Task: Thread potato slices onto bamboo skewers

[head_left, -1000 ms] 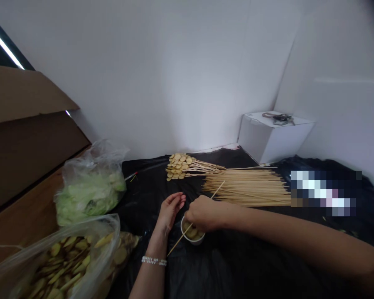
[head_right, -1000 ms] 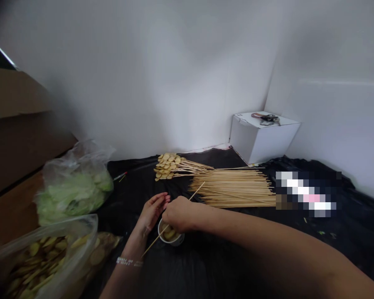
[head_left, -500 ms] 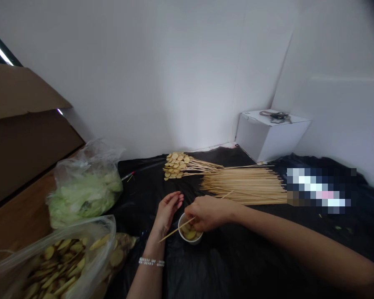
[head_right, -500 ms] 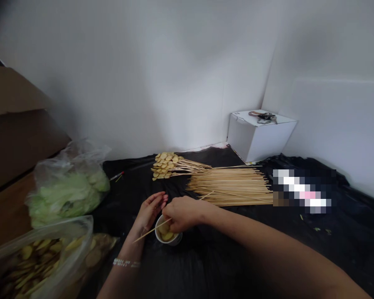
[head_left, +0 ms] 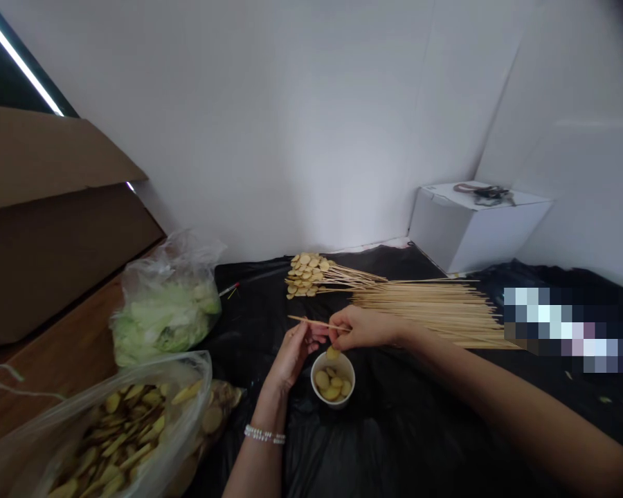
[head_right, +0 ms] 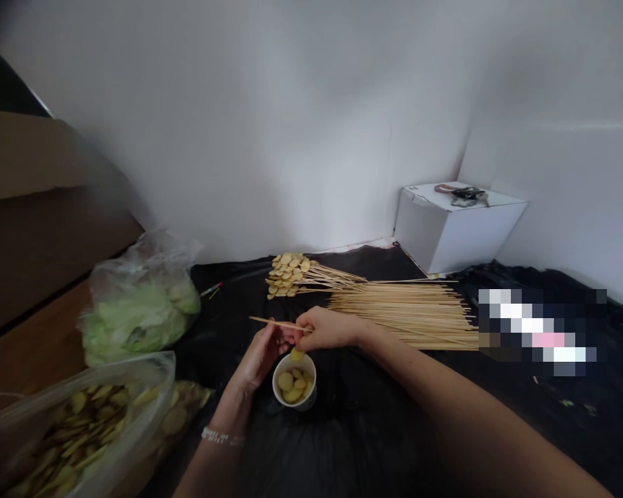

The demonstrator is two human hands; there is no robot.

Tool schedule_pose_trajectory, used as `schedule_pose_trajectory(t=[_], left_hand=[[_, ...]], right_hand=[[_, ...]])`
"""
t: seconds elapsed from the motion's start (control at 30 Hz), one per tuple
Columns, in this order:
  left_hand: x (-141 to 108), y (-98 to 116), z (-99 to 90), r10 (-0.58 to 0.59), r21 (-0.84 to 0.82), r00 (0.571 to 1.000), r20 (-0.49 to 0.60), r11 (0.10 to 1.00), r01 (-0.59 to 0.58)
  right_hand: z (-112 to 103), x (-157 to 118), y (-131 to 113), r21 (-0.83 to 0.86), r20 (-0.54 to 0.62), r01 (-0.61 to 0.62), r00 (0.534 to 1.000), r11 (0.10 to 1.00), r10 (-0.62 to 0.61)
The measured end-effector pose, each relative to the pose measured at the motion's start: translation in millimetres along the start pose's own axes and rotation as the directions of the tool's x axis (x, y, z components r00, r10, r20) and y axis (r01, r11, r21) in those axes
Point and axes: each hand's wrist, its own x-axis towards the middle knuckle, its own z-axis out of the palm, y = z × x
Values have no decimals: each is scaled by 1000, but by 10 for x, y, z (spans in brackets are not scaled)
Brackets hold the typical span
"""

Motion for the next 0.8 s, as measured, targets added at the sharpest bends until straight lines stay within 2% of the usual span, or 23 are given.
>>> schedule_pose_trajectory(t=[0.07,0.13,0.27,0.33,0.4,0.5,0.6,0.7,0.8], left_hand=[[-28,4,6,26,-21,997,71,999,-24],[-51,11,13,54,-21,995,83,998,-52],[-59,20,33,30,52,999,21,998,-31],[-48,16,40,25,62,1000,-6,998,-25],[-31,8,34,39,34,999,-31,999,-38],[0,-6,-2,43,-89,996,-80,995,-50],[38,-26,-53,30,-244,990,-134,968,-63],[76,-50,-91,13,-354,979,-203,931,-86],[102,-69,-107,-8,-406,968,-252,908,-98]], right_hand=[[-13,26,24,48,-74,-29,997,998,32],[-13,59,31,66,-134,-46,990,997,54],[14,158,34,47,-179,-61,981,997,68],[31,200,33,-8,-199,-65,978,998,62],[51,211,30,-92,-271,-61,962,994,34],[107,150,50,-243,-454,-59,889,968,-60],[217,42,147,-392,-587,-164,802,905,-109],[356,-37,328,-538,-584,-223,794,813,-169],[468,-70,526,-597,-614,-245,753,764,-238]])
